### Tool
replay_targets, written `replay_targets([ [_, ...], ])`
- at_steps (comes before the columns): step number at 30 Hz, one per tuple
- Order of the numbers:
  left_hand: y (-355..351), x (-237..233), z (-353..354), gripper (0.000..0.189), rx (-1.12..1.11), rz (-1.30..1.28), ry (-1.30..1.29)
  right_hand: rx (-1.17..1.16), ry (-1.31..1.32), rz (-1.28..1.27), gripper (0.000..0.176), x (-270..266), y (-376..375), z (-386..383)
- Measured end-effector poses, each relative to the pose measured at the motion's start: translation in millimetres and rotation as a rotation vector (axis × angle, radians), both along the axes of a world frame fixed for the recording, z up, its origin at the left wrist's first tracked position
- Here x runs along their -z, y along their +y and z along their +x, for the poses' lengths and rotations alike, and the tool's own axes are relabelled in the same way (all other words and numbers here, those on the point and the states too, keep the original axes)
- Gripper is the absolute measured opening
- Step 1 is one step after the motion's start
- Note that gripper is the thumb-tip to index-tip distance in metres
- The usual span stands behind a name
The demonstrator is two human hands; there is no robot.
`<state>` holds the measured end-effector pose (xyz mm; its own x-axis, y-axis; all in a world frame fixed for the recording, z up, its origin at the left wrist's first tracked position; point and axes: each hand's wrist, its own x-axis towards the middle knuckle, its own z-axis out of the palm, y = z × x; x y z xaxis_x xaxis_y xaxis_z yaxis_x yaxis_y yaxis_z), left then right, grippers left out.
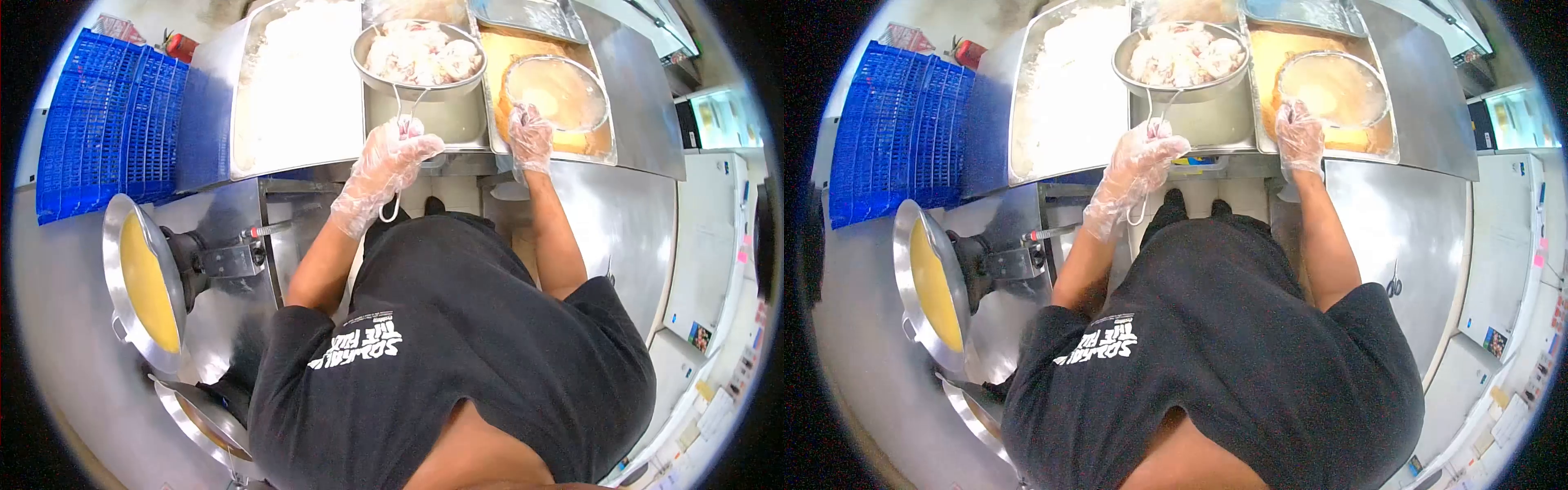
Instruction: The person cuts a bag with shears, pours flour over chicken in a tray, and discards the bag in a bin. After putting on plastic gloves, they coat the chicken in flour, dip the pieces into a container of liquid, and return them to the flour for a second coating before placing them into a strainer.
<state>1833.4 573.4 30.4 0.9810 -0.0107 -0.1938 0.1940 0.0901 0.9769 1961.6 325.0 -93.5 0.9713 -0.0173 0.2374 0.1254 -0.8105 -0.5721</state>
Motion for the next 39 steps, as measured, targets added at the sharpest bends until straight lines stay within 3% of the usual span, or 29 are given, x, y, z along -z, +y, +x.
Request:
replay_targets([
  [2,11,13,-10,0.009,0.037,0.282,-0.161,-0.015,0.022,0.02,0.027,-1,-2,-7],
  [3,25,10,-9,0.006,0.111,0.869,-0.892,-0.026,0.013,0.023,0.026,-1,-3,-6],
  [5,49,18,-39,0.009,0.047,0.852,-0.538,-0.03,-0.007,0.063,0.025,-7,0,-7],
  [7,75,12,-68,0.017,-0.063,0.161,-0.157,-0.021,-0.026,0.068,0.023,-7,2,-7],
  [8,91,7,-78,0.022,-0.139,-0.516,0.056,-0.012,-0.019,0.058,0.023,-8,2,-8],
  [10,126,-4,-88,0.023,0.05,1.152,-0.601,0.004,-0.007,0.037,0.023,-9,2,-8],
  [11,129,-15,-96,0.02,-0.082,1.003,-0.206,0.025,0.021,-0.025,0.023,-6,2,-6],
  [13,141,-28,-103,0.023,-0.301,0.834,0.063,0.0,-0.008,0.005,0.022,-4,0,-5],
  [14,148,-41,-107,0.024,-0.252,0.858,0.057,-0.012,-0.024,0.021,0.022,-3,1,-4],
  [16,175,-27,-113,0.023,-0.165,1.157,-0.337,-0.006,-0.005,0.033,0.022,-10,4,-7],
  [17,186,-28,-112,0.025,-0.161,1.044,0.026,0.002,0.016,0.037,0.022,-12,4,-7],
  [21,202,-24,-110,0.033,-0.192,1.228,0.251,0.035,0.009,-0.007,0.021,-9,4,-6],
  [27,217,-13,-104,0.037,-0.177,1.287,0.374,-0.013,-0.027,0.063,0.02,-8,2,-6],
  [33,214,-3,-108,0.033,-0.315,1.399,0.03,-0.026,-0.03,0.074,0.02,-4,2,-5],
  [37,174,-36,-94,0.03,-0.47,0.744,0.261,-0.057,-0.073,0.098,0.02,5,-1,-2],
  [39,172,6,-94,0.026,-0.5,0.363,0.219,-0.053,-0.092,0.107,0.02,8,-3,0],
])
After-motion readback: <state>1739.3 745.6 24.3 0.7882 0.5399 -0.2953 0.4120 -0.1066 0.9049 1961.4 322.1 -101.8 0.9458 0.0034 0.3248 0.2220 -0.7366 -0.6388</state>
